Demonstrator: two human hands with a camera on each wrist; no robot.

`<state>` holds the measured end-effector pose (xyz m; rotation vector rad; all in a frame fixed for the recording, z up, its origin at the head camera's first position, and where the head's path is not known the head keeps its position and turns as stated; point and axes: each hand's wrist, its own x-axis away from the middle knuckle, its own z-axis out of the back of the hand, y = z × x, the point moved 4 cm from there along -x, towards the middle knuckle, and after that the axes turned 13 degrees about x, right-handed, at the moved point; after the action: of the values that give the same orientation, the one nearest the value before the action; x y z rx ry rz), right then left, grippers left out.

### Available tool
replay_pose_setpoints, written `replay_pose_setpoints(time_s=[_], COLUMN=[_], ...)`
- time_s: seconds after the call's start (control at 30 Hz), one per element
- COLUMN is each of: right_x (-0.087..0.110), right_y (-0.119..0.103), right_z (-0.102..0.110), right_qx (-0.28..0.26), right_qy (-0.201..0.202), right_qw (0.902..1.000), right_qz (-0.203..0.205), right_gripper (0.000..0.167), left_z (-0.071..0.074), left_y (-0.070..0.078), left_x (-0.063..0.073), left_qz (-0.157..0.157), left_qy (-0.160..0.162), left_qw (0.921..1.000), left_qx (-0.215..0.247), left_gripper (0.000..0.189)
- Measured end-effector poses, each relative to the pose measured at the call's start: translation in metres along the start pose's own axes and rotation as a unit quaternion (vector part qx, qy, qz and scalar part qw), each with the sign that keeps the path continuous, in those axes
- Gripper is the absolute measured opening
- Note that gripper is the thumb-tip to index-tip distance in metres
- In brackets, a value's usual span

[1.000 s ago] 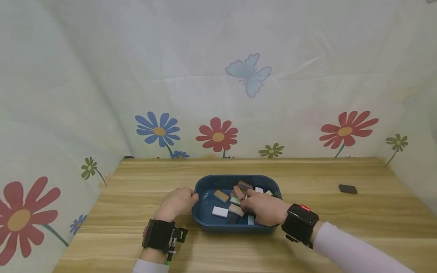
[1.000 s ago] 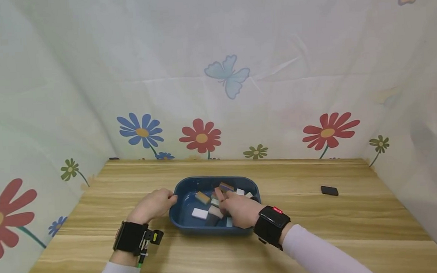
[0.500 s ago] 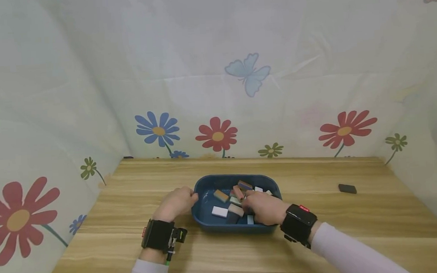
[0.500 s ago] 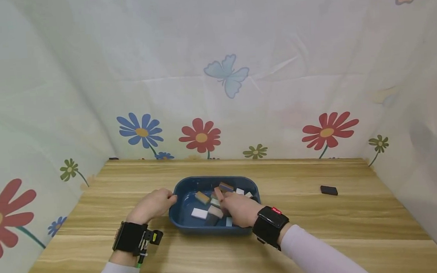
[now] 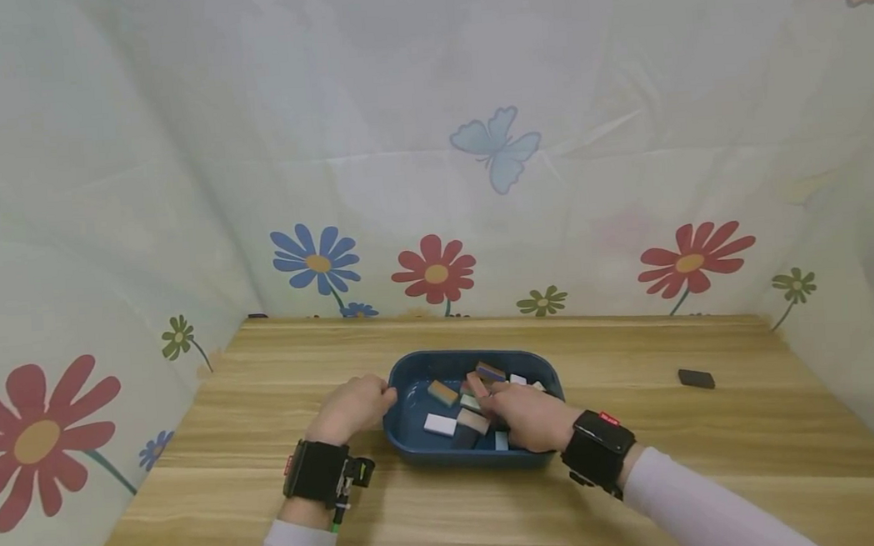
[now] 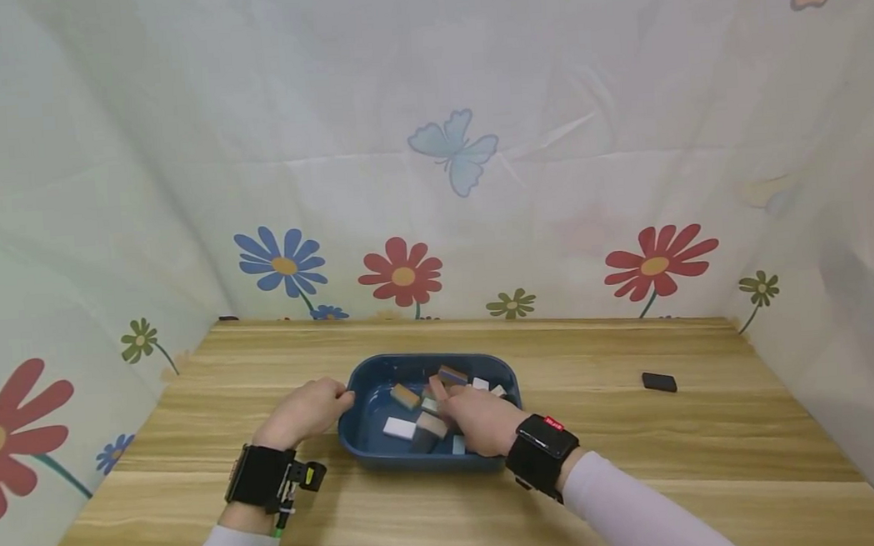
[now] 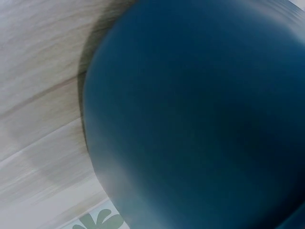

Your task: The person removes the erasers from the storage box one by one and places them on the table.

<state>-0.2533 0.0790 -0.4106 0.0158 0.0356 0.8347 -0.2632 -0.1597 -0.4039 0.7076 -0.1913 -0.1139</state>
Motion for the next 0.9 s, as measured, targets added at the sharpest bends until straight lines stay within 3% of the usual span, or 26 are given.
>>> replay_pose_setpoints(time_s=[0.1,0.2,0.37,0.43,0.57,0.73,0.9], right_x=[0.001,0.002,0.005,0.006,0.009,0.022,0.049], right_y=[0.001,0.003,0.003,0.002,0.008,0.040,0.080], right_z=[0.001,0.003,0.012,0.026,0.065,0.103,0.113], right_qx=[0.000,0.003,0.000,-0.005,-0.004,0.030,0.007], right_qy=[-0.005,-0.002,0.031,0.048,0.070,0.067,0.053], right_qw=[1.0000,1.0000,0.9995,0.9988,0.9973,0.9947,0.9894], right_qz=[-0.001,0.000,-0.006,-0.008,-0.022,-0.072,-0.135], right_gripper=[0.082,0.084,0.056,0.038,0.025,0.022,0.018], left_z=[-0.001,-0.002,-0.001,-0.001,-0.001,-0.001,-0.002], left_y=[0.000,0.000,0.000,0.000,0.001,0.000,0.002], left_x=[-0.003,-0.004,-0.002,-0.001,-0.001,0.000,0.001], left_qz=[-0.001,-0.002,-0.001,-0.001,0.002,0.007,0.005], left_qy=[0.000,0.002,0.007,0.009,0.012,0.010,0.009], left_qw=[1.0000,1.0000,1.0000,1.0000,0.9999,0.9999,0.9999], left_qx=[0.001,0.005,0.000,-0.002,-0.001,-0.008,-0.010], left_gripper=[0.031,0.031,0.031,0.031,0.030,0.030,0.030])
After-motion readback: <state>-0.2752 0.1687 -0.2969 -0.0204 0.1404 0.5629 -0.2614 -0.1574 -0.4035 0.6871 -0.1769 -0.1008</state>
